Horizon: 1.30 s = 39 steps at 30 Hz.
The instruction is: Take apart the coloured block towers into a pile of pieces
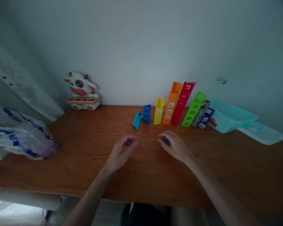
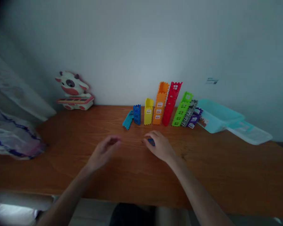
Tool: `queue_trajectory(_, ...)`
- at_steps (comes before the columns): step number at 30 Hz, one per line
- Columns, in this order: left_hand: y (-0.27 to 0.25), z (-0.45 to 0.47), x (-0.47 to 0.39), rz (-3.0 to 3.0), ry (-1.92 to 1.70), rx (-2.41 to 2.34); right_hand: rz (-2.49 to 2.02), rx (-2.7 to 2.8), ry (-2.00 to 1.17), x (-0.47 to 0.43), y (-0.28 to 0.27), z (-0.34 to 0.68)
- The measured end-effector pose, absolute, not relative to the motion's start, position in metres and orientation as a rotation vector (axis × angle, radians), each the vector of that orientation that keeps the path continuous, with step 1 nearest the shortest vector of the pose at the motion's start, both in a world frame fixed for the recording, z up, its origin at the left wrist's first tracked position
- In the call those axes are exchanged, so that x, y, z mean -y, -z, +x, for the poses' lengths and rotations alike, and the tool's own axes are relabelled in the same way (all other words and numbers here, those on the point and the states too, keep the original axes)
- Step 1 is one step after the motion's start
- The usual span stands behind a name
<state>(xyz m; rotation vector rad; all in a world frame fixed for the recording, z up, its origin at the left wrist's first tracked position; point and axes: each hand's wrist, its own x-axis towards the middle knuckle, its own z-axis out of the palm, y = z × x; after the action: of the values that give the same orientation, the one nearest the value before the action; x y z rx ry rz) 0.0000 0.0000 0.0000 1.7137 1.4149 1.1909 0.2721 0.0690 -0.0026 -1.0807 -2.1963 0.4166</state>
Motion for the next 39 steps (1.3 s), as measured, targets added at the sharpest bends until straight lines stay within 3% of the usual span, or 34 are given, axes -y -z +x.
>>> queue_trajectory(3, 0.035, 0.018, -0.071, 1.800, -1.546, -1.814, -1.190, 2.167, -0.207, -0.100, 0.032, 0.277)
queue_trajectory(9, 0.084, 0.017, -0.123, 2.002, -1.318, -2.066, -1.291, 2.104, -0.128, -0.095, 0.067, 0.280)
queue_trajectory(21, 0.074, 0.022, -0.148, 1.949, -0.892, -2.221, -1.279, 2.155, -0.187, -0.093, 0.071, 0.285)
queue_trajectory(39, 0.074, -0.073, -0.083, 1.751, -1.149, -2.126, -1.224, 2.130, -0.232, -0.097, 0.076, 0.288)
